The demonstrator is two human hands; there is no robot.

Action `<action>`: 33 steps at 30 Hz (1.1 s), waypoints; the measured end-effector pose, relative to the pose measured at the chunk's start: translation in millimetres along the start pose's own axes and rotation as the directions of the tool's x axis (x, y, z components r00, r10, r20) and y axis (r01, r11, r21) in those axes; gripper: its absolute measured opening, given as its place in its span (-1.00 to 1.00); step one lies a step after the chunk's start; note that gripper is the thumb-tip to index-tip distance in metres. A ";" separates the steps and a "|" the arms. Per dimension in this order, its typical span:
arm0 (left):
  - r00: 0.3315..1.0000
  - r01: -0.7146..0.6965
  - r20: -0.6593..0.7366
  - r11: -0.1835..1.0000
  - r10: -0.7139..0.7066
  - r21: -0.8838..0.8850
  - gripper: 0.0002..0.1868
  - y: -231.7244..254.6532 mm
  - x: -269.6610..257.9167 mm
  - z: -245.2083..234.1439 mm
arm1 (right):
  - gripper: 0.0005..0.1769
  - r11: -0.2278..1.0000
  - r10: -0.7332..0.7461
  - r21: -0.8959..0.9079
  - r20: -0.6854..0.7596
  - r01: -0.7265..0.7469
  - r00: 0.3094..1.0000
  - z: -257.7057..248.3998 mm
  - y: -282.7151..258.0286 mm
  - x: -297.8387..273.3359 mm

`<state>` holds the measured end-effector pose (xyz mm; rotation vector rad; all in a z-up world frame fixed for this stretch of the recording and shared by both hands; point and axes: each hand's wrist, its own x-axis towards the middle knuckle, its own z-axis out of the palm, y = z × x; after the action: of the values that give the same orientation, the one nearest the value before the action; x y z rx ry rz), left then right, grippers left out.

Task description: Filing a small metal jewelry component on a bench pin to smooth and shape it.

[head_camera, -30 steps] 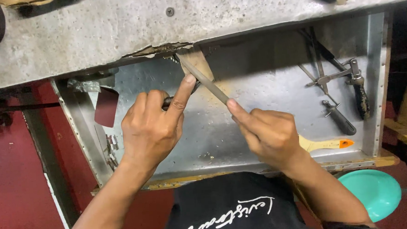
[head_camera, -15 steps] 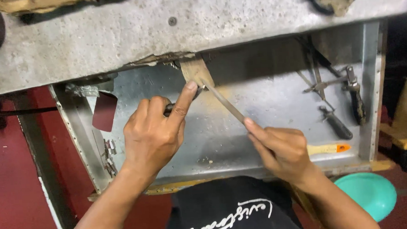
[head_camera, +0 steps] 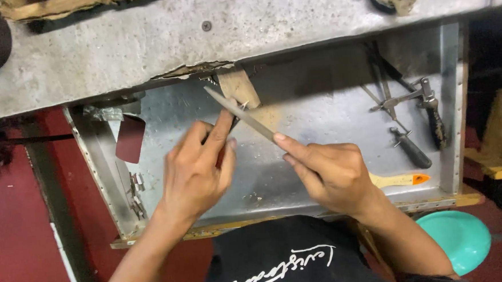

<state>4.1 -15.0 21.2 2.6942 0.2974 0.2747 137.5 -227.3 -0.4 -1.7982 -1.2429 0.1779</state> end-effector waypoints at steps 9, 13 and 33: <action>0.876 0.452 0.454 0.604 -0.162 -0.656 -0.39 6.6 17.9 -28.3 | -0.60 0.683 0.446 0.609 0.092 -0.404 0.890 24.8 37.6 -71.6; 0.863 0.478 0.487 0.529 -0.134 -0.702 -0.37 4.4 21.9 -32.8 | -0.57 0.651 0.449 0.633 0.123 -0.418 0.885 34.9 45.0 -64.0; 0.885 0.458 0.381 0.354 -0.268 -0.815 -0.36 34.1 7.2 -8.4 | -0.56 0.744 0.509 0.585 -0.181 -0.324 0.842 84.4 11.1 -58.1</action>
<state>14.6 -40.4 44.1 1.4838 0.5148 0.0059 69.2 -224.6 -77.6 -1.4984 -0.4516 0.4199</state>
